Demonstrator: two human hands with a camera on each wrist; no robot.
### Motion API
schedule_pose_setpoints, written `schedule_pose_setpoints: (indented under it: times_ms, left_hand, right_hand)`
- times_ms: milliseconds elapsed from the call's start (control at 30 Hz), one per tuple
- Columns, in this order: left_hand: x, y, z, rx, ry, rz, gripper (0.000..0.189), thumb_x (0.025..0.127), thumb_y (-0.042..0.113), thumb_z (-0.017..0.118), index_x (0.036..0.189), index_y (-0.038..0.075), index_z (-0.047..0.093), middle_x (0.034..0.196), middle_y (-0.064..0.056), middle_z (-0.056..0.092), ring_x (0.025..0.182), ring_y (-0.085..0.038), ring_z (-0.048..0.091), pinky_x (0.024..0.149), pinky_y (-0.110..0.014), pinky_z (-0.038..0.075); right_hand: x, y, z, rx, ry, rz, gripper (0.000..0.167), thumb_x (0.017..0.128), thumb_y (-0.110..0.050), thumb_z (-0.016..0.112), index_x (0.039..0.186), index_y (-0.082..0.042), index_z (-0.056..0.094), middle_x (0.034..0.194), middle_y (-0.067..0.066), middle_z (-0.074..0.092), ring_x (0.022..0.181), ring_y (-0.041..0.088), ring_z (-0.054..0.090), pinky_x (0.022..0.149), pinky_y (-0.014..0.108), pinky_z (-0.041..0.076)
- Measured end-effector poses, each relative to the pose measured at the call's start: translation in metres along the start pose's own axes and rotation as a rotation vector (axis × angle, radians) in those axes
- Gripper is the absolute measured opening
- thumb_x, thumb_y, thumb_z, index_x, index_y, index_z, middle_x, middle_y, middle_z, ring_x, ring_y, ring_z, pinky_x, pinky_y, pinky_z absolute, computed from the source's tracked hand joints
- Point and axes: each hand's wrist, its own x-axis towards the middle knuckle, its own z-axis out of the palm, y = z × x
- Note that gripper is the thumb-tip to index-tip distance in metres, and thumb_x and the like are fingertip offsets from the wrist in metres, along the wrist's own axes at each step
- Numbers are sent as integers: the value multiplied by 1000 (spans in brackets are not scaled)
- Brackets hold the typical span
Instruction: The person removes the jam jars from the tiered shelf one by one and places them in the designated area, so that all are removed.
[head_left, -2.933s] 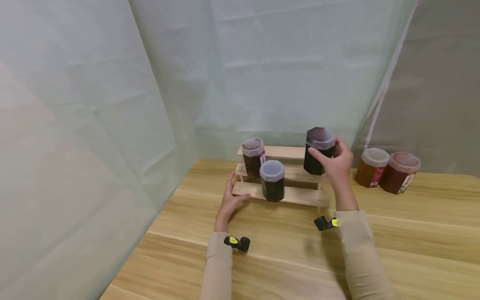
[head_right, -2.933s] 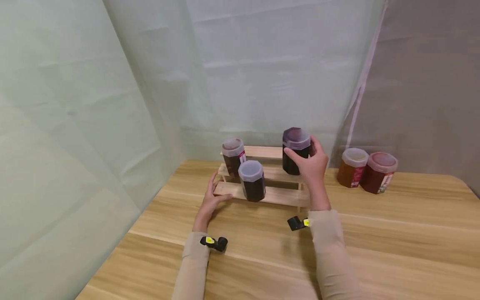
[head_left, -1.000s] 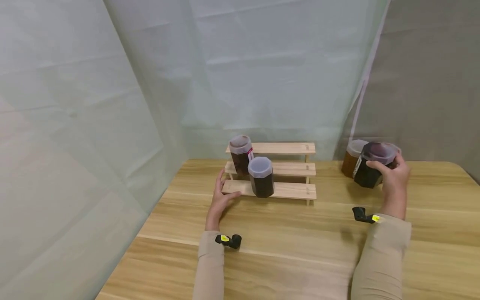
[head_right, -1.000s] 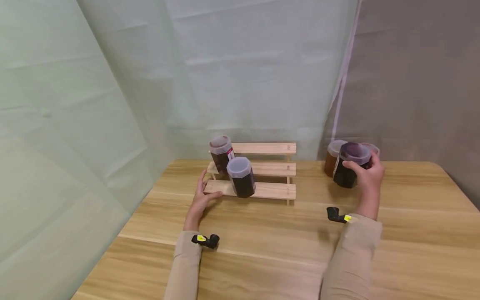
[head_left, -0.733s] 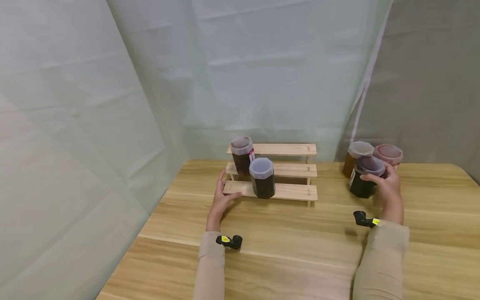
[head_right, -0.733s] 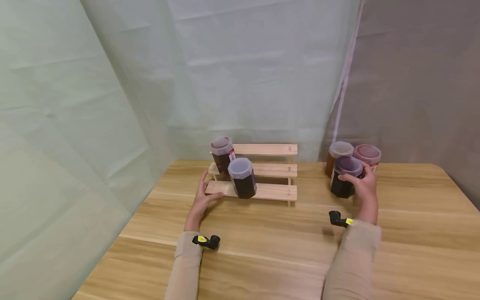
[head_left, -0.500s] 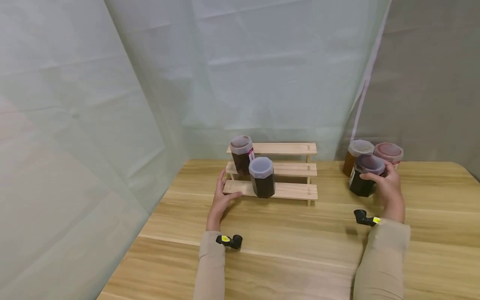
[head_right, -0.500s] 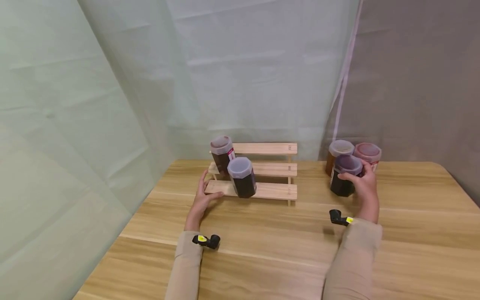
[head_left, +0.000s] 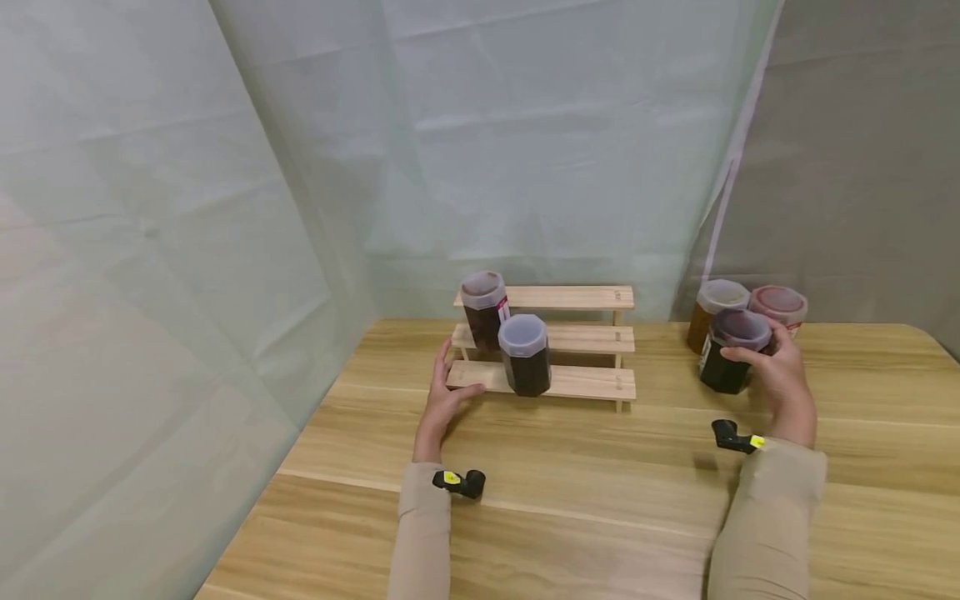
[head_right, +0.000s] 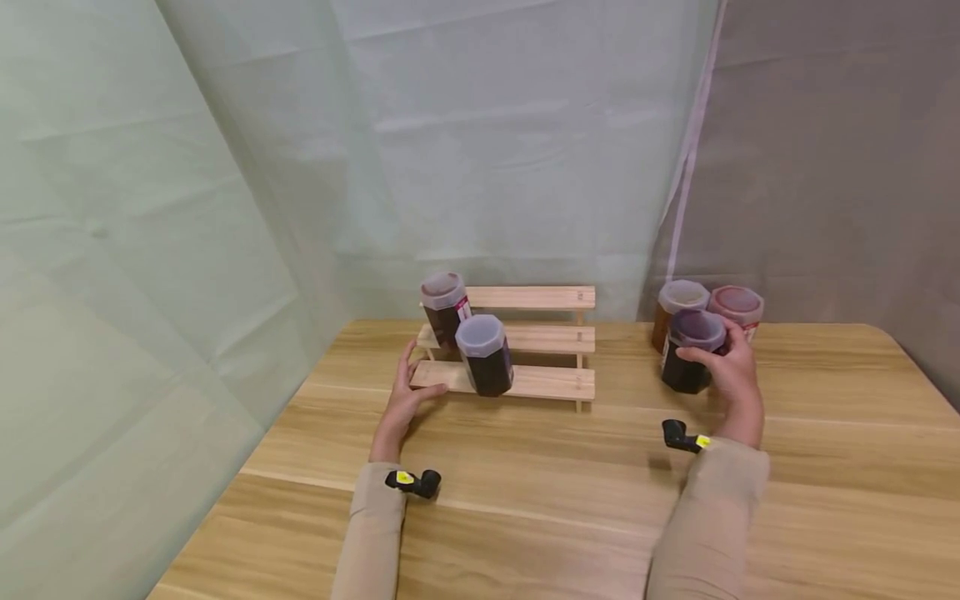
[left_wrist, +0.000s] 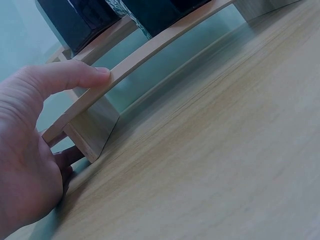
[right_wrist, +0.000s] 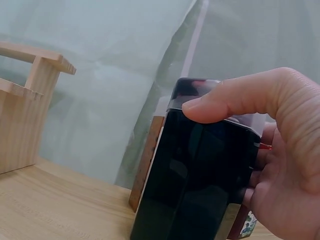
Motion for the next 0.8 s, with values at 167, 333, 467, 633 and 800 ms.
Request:
schedule_pose_setpoints:
  times_ms: [167, 333, 467, 633, 800]
  left_hand:
    - [0, -1, -1, 12, -1, -2, 101, 77, -7, 73, 157, 14, 14, 155, -26, 26, 144, -41, 26, 118, -60, 16]
    - [1, -3, -1, 17, -1, 8, 100, 77, -7, 73, 157, 13, 15, 155, -27, 26, 144, -41, 26, 118, -60, 16]
    - [1, -3, 0, 10, -1, 7, 101, 77, -8, 73, 157, 15, 16, 154, -27, 28, 143, -40, 28, 119, -58, 16]
    - [1, -1, 1, 0, -4, 7, 102, 77, -8, 73, 157, 16, 16, 154, -26, 28, 143, -40, 28, 120, -57, 14]
    - [0, 0, 0, 11, 1, 9, 101, 77, -7, 73, 157, 15, 16, 154, -27, 27, 143, -40, 26, 119, -58, 15]
  right_hand:
    - [1, 1, -2, -16, -27, -18, 61, 82, 7, 68, 126, -28, 45, 104, -26, 50, 95, -11, 47, 81, 2, 36]
    - [1, -1, -3, 59, -51, -15, 58, 84, 5, 68, 126, -30, 47, 105, -24, 53, 95, -12, 50, 82, 4, 36]
    - [0, -6, -3, 106, -64, -31, 57, 86, 3, 67, 131, -28, 47, 108, -23, 54, 96, -12, 51, 83, 4, 37]
    - [-1, -20, 2, 275, -75, -151, 52, 87, 10, 63, 129, -18, 50, 115, -16, 60, 106, -8, 55, 87, 4, 40]
    - [-2, -36, 11, 384, -60, -214, 52, 86, 15, 61, 128, -14, 52, 117, -9, 63, 111, -2, 59, 91, 7, 45]
